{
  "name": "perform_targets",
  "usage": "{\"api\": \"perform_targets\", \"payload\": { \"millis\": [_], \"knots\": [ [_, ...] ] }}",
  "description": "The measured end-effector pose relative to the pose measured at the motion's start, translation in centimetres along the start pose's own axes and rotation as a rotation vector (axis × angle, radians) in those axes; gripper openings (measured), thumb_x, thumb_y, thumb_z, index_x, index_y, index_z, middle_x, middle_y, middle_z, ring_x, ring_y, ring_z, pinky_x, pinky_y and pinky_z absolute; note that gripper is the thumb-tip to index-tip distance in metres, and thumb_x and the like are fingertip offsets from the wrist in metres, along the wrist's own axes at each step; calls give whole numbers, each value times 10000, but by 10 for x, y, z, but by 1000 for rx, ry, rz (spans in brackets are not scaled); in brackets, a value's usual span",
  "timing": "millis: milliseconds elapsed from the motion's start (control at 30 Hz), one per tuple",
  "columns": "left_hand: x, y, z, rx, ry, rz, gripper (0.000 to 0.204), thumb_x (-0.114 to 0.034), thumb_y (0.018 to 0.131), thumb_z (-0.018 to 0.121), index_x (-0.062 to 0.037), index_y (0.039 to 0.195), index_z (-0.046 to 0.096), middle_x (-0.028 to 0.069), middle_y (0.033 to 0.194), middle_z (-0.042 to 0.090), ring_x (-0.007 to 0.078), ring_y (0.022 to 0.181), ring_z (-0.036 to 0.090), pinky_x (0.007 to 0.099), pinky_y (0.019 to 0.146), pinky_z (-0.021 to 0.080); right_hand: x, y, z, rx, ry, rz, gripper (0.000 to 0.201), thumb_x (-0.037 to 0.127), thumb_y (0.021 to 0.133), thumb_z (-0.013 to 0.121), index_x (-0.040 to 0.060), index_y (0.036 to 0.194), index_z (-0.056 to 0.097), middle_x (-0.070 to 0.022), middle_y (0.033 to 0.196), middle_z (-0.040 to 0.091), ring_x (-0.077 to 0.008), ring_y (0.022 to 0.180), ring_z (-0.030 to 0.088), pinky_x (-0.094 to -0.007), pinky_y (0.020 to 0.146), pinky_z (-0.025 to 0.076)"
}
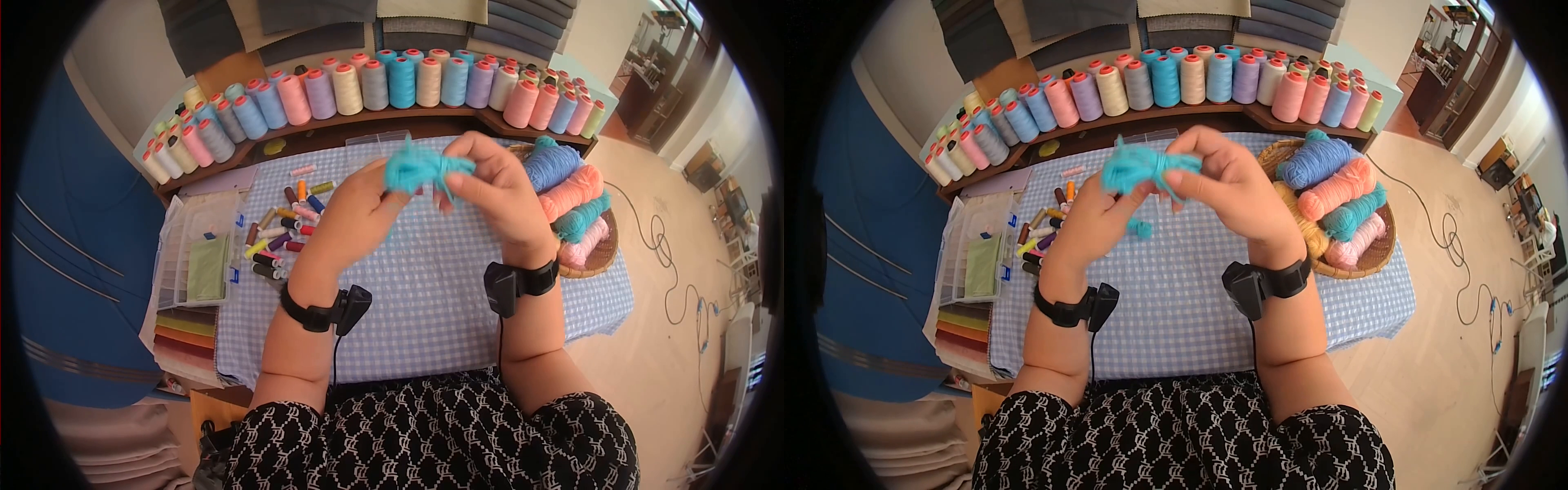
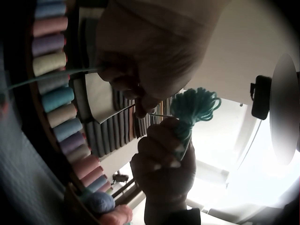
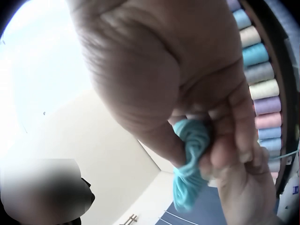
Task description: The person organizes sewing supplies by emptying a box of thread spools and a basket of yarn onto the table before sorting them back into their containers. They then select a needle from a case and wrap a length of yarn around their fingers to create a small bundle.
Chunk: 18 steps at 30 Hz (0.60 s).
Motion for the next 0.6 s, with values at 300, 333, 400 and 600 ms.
{"api": "perform_targets", "payload": {
  "millis": [300, 333, 400, 600],
  "knots": [
    [-11, 0, -2, -4, 9, -30, 184, -168, 979, 615, 12, 941, 614, 53, 871, 588, 145, 779, 539, 279, 711, 441, -12, 5, -14, -74, -753, 79, 155, 91, 910, 687, -2, 1004, 605, 1, 845, 619, -68, 694, 522, -232, 615, 428],
    [-10, 0, -4, -9, 28, -32, 185, -169, 991, 611, 13, 954, 615, 32, 891, 586, 105, 799, 534, 254, 723, 438, -11, 3, -11, 6, -724, 126, 151, 86, 906, 689, -3, 997, 607, 3, 842, 620, -70, 691, 517, -233, 615, 426],
    [-8, 1, -6, -13, 26, -41, 183, -170, 988, 617, 11, 957, 613, 33, 893, 583, 106, 800, 534, 255, 720, 439, -12, -1, -6, 118, -617, 182, 151, 83, 904, 692, -2, 997, 608, 2, 841, 625, -72, 695, 521, -231, 622, 431],
    [-5, 0, -2, 63, 23, 28, 186, -165, 982, 624, 20, 965, 618, 45, 899, 588, 119, 792, 545, 269, 705, 447, -4, -5, 1, 119, -98, 111, 190, 104, 908, 711, 13, 1033, 601, -4, 850, 642, -63, 759, 575, -219, 663, 474]
  ]
}}
Point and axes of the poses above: each hand's wrist, its own y-axis towards the middle knuckle, its own z-axis out of the palm, x = y × z, the point moved 4 cm from there along y, towards the middle knuckle
